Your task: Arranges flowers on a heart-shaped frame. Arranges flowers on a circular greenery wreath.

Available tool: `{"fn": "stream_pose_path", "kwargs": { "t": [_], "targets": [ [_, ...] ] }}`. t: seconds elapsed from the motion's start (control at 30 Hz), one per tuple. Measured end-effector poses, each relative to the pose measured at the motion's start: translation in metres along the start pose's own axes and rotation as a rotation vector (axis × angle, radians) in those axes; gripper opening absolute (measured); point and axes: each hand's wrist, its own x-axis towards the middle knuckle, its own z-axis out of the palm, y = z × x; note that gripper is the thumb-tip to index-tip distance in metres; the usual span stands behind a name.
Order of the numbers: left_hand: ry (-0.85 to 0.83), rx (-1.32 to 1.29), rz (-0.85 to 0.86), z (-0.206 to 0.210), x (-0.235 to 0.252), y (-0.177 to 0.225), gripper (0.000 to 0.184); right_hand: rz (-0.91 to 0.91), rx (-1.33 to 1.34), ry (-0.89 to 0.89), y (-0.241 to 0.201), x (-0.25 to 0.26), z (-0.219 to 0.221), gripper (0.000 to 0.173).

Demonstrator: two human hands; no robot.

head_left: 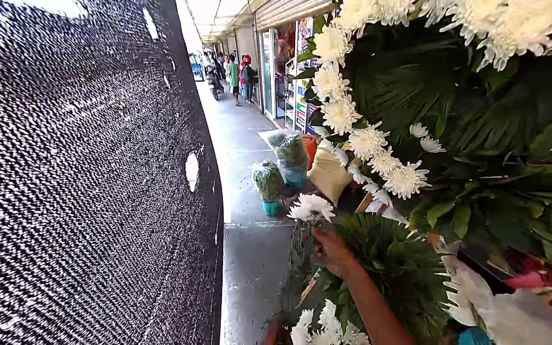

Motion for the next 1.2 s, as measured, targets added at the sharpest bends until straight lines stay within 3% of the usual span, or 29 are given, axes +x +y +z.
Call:
{"fn": "stream_pose_path", "kwargs": {
  "t": [0.1, 0.17, 0.3, 0.4, 0.5, 0.63, 0.73, 0.8, 0.93, 1.1, 1.2],
  "targets": [
    [0.046, -0.129, 0.009, -0.005, 0.003, 0.004, 0.079, -0.132, 0.031, 0.12, 0.002, -0.006, 0.006, 0.024],
    [0.082, -0.177, 0.008, -0.005, 0.007, 0.005, 0.084, -0.307, -0.05, 0.259, 0.006, -0.021, 0.007, 0.026],
    [0.208, -0.187, -0.035, -0.011, 0.034, 0.011, 0.069, -0.82, -0.105, 0.391, 0.007, -0.072, 0.005, 0.02],
    [0.215, -0.118, -0.094, -0.022, 0.057, 0.012, 0.045, -1.021, 0.063, 0.389, -0.011, -0.112, -0.006, 0.019],
    [0.159, -0.051, -0.115, -0.015, 0.074, 0.022, 0.031, -0.881, 0.187, 0.456, -0.03, -0.131, -0.006, 0.019],
    [0.026, -0.152, -0.024, 0.019, 0.067, 0.059, 0.029, -0.572, 0.269, 0.429, -0.006, -0.12, 0.002, 0.018],
    [-0.113, -0.295, 0.096, 0.039, 0.059, 0.09, 0.051, -0.421, 0.248, 0.393, 0.018, -0.113, 0.009, 0.018],
    [-0.084, -0.387, 0.152, 0.05, 0.063, 0.091, 0.062, -0.374, 0.214, 0.363, 0.025, -0.112, 0.01, 0.015],
    [-0.044, -0.38, 0.187, 0.054, 0.067, 0.087, 0.066, -0.356, 0.171, 0.274, 0.027, -0.112, 0.001, 0.019],
    [-0.067, -0.395, 0.12, 0.051, 0.056, 0.089, 0.046, -0.295, 0.103, 0.279, 0.022, -0.108, 0.001, 0.012],
    [-0.03, -0.392, 0.041, 0.049, 0.046, 0.094, 0.046, -0.306, 0.12, 0.341, 0.023, -0.107, 0.011, 0.012]
  ]
}}
